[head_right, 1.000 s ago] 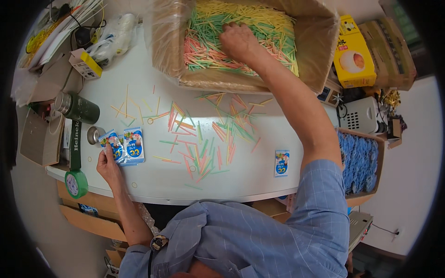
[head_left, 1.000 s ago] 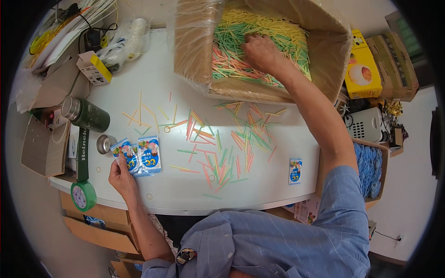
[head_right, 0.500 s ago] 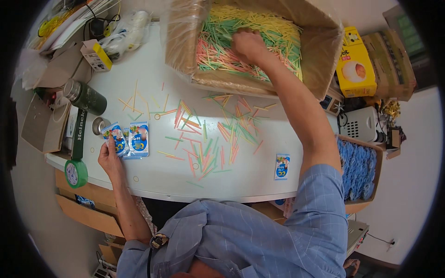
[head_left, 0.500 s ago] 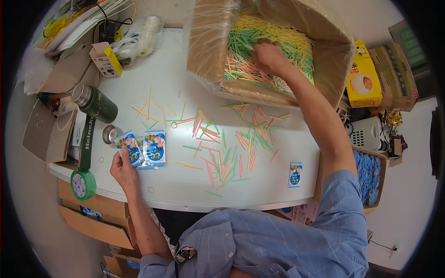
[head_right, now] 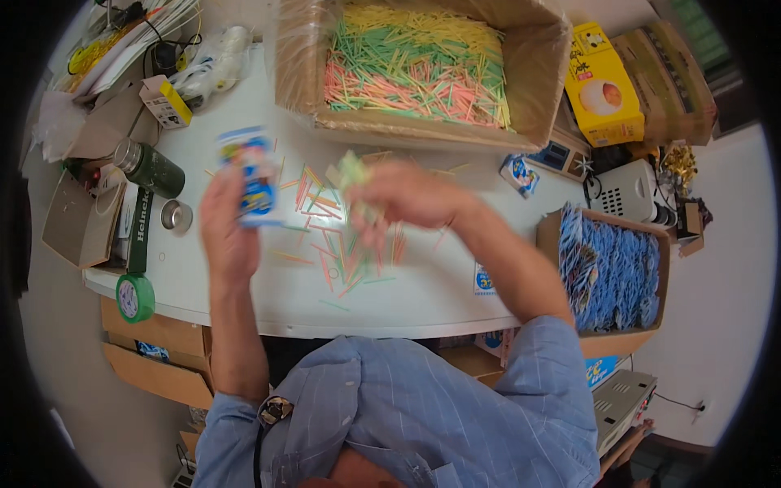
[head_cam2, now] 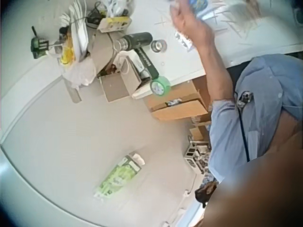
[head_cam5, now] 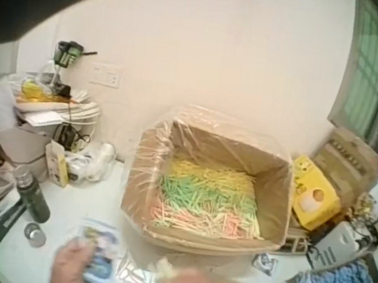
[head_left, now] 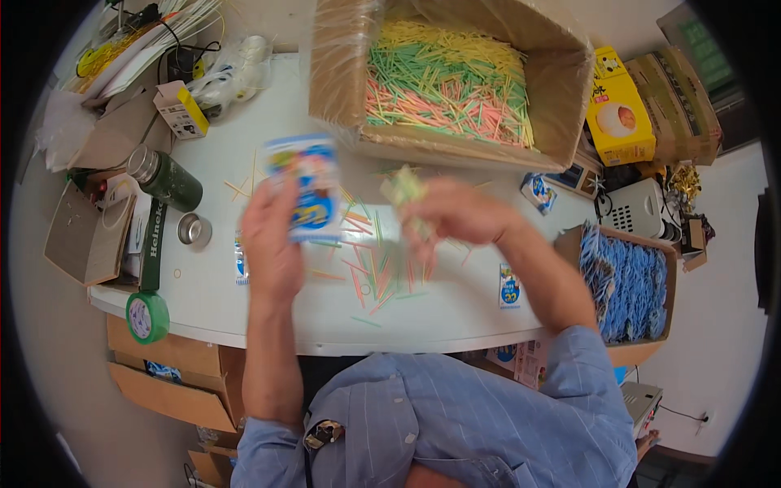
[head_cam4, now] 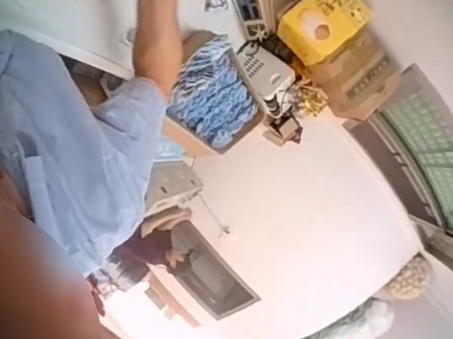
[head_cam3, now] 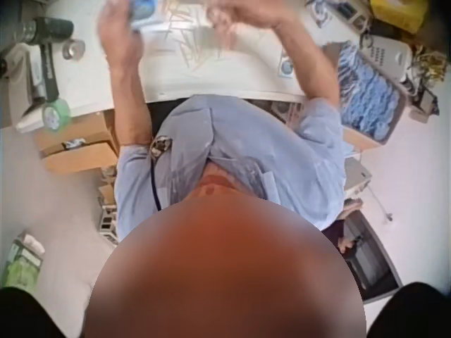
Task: Bundling groups of colored straws into plastic packaging.
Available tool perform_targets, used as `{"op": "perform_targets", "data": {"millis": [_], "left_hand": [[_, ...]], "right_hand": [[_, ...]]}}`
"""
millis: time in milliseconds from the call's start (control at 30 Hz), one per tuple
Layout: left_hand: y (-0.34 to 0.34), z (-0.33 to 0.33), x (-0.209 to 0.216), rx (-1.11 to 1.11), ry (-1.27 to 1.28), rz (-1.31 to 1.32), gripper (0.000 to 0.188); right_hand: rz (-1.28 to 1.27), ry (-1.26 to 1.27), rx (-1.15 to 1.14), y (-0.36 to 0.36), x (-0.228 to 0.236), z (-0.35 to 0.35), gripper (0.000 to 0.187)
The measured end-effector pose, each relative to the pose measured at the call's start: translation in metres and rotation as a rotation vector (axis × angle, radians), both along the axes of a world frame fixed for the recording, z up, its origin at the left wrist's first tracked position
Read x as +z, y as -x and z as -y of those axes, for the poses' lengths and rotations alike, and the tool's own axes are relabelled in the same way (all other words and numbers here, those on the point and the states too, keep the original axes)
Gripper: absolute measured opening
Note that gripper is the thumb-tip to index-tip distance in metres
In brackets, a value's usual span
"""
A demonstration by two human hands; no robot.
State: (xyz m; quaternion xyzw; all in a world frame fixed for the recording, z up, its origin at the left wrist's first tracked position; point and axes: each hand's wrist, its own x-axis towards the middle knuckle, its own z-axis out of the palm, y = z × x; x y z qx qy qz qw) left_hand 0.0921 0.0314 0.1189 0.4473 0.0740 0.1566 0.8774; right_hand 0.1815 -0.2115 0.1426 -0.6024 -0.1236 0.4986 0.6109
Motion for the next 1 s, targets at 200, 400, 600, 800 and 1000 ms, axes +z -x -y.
{"op": "perform_targets", "data": {"millis": [200,400,600,800,1000], "left_hand": [[0.003,0.075,-0.025,-0.697,-0.299,-0.385,0.023],[0.006,0.059,-0.077,-0.159,-0.115,-0.281,0.019],[0.02,0.003,-0.077,0.07,0.07,-0.277,0.021],[0.03,-0.002,-0.081,0.111,0.131,-0.368,0.026],[0.03,0.011,-0.088,-0.03,-0.039,-0.401,0.021]], "right_hand": [[-0.463,-0.341,-0.032,0.071,-0.106,-0.006,0.035],[-0.156,-0.09,-0.296,0.081,-0.113,0.004,0.028],[0.734,-0.017,-0.608,0.034,-0.141,-0.008,0.024],[0.97,0.133,-0.442,0.029,-0.169,-0.016,0.022],[0.603,0.082,-0.554,0.025,-0.155,-0.013,0.021]]}}
